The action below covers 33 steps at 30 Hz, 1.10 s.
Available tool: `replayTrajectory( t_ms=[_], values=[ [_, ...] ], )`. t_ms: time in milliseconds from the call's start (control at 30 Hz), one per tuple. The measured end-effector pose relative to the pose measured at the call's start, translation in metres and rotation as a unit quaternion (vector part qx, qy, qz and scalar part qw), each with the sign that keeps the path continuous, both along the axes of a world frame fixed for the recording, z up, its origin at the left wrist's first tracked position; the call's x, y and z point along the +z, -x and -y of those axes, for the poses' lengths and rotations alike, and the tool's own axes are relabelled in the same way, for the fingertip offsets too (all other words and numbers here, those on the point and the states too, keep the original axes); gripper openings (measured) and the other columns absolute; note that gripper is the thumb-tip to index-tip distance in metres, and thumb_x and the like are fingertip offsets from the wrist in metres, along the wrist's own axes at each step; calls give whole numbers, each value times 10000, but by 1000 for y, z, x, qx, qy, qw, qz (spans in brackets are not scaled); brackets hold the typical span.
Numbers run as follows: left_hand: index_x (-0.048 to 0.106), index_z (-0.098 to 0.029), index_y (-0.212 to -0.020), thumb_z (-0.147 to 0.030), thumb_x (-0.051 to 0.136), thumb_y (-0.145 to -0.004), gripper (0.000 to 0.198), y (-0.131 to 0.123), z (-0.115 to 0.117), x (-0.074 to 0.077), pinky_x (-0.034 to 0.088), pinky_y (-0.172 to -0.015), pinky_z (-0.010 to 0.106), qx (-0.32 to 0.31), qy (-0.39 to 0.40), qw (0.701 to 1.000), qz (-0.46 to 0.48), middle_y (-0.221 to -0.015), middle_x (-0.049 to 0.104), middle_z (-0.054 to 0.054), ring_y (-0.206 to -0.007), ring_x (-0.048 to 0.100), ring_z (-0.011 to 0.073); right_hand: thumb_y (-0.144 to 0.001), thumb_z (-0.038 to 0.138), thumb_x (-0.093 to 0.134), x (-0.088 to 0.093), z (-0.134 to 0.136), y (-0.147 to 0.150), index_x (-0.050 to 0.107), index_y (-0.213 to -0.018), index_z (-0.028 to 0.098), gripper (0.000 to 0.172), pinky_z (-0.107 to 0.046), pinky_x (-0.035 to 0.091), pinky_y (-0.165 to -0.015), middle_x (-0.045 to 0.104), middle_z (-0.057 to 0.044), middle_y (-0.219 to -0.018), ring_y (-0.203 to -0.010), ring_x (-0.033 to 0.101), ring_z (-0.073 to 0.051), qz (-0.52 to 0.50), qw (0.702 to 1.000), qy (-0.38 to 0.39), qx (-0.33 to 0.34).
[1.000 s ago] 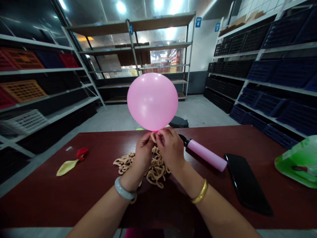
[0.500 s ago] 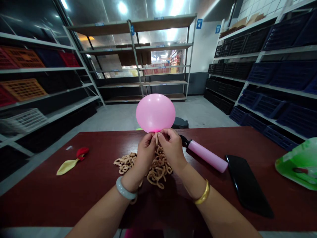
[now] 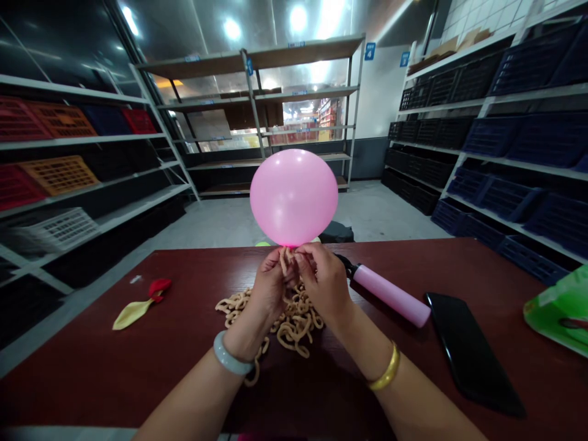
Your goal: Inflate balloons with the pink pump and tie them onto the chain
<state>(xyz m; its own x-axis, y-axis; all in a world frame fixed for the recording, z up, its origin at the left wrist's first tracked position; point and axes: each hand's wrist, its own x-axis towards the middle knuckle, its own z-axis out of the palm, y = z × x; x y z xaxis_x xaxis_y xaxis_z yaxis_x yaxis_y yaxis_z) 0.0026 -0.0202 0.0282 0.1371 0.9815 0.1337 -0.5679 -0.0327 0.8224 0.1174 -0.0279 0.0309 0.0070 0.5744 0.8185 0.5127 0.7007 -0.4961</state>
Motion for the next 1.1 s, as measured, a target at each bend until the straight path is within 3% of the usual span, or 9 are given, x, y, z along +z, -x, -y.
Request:
replayTrajectory(
  t_ms=[233, 433, 533, 667, 767, 867, 1000, 1100],
  values=[
    [579, -167, -816, -425, 673, -791, 276, 1, -1, -10, 236, -479, 194, 21, -56, 996, -71, -588, 355, -65, -485, 271, 56, -843, 294, 613, 12, 2, -6, 662, -857, 205, 102, -297, 454, -660, 648, -23, -781, -689, 567, -152, 3, 997, 73, -8],
    [571, -168, -757, -427, 602, -844, 275, 6, -3, -13, 317, -528, 203, 64, -128, 970, -194, -600, 427, -45, -532, 345, 82, -818, 246, 610, 14, 3, -4, 658, -777, 198, 79, -279, 454, -625, 648, -10, -741, -657, 570, -141, -85, 986, 139, 28],
    [608, -166, -786, -384, 572, -870, 236, 9, -4, -12, 364, -586, 212, 94, -173, 945, -262, -665, 526, -16, -603, 433, 102, -821, 234, 609, 11, 4, -2, 649, -774, 206, 68, -277, 452, -608, 632, -5, -733, -648, 561, -138, -91, 990, 107, 11],
    [648, -164, -845, -336, 547, -886, 203, 9, -4, -11, 412, -687, 233, 91, -205, 928, -296, -773, 618, 18, -715, 518, 129, -822, 179, 605, 2, 3, -3, 641, -807, 220, 57, -317, 498, -692, 652, -22, -779, -725, 595, -161, -21, 999, -12, -38],
    [650, -159, -841, -344, 590, -851, 194, 6, -3, -12, 428, -716, 244, 85, -172, 946, -260, -803, 630, 25, -746, 535, 136, -821, 154, 603, -5, 1, -8, 660, -908, 231, 129, -380, 514, -822, 692, -59, -911, -882, 629, -201, 72, 991, -101, -54],
    [615, -158, -791, -395, 659, -785, 241, 2, -2, -13, 396, -595, 217, 48, -85, 982, -162, -704, 564, -7, -622, 478, 103, -821, 130, 602, -9, -1, -12, 660, -1019, 235, 232, -391, 522, -841, 699, -67, -965, -892, 633, -204, 128, 982, -132, -32],
    [551, -163, -741, -412, 702, -748, 291, -2, -1, -13, 232, -453, 185, 10, -21, 998, -62, -549, 367, -76, -459, 271, 51, -853, 89, 547, -5, 0, -11, 667, -1062, 235, 282, -383, 514, -879, 696, -69, -1011, -954, 631, -196, 121, 985, -121, 19],
    [568, -158, -746, -382, 680, -775, 252, 0, -1, -13, 246, -466, 187, 30, -49, 995, -79, -572, 401, -63, -479, 302, 57, -882, 115, 535, 1, 2, -9, 678, -982, 242, 217, -336, 527, -821, 696, -41, -951, -892, 640, -165, 52, 995, -69, 53]
  ],
)
